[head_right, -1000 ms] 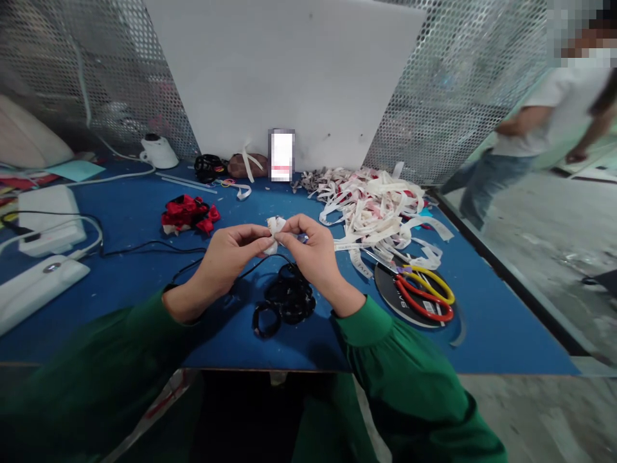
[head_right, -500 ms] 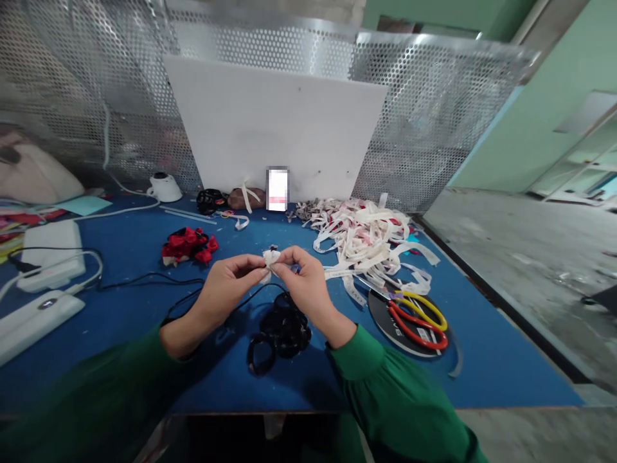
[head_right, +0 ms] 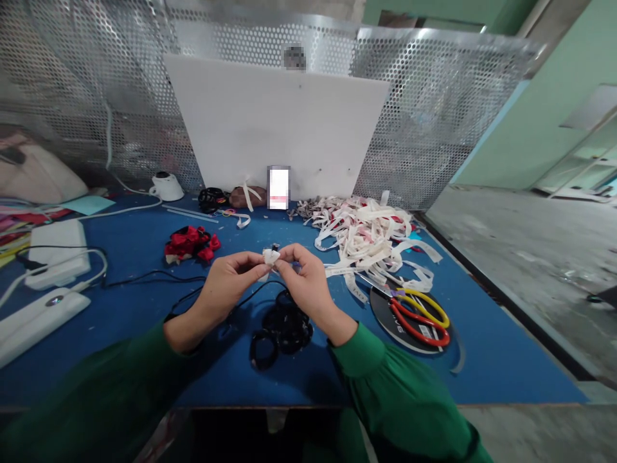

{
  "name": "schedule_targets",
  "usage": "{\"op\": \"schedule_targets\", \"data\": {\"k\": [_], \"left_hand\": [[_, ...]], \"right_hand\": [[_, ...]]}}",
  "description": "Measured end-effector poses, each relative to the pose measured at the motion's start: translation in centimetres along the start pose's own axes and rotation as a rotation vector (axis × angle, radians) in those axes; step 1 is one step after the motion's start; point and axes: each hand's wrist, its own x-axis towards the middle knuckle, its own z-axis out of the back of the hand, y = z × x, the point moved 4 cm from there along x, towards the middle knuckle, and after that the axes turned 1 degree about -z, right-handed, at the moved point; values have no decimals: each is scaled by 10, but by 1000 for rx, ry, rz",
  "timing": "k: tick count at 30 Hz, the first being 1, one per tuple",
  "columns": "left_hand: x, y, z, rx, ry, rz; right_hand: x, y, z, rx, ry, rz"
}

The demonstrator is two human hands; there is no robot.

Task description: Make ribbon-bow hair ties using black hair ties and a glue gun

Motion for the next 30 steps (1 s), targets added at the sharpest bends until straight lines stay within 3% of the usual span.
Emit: {"op": "schedule_targets", "data": {"k": [12, 17, 20, 26, 30], "left_hand": [[0, -5, 6, 63, -86, -42], [2, -3, 7, 38, -100, -44], [3, 0, 6, -52, -69, -5], [3, 0, 3, -113, -29, 41], [4, 3, 4, -132, -29, 113]], "right_hand": [[-3, -2, -4, -96, 31, 48], [-7, -2, -7, -275, 59, 175], [-8, -1, -6, -326, 32, 245], [-7, -4, -3, -299, 12, 178], [-8, -2, -5, -348, 20, 212]]}}
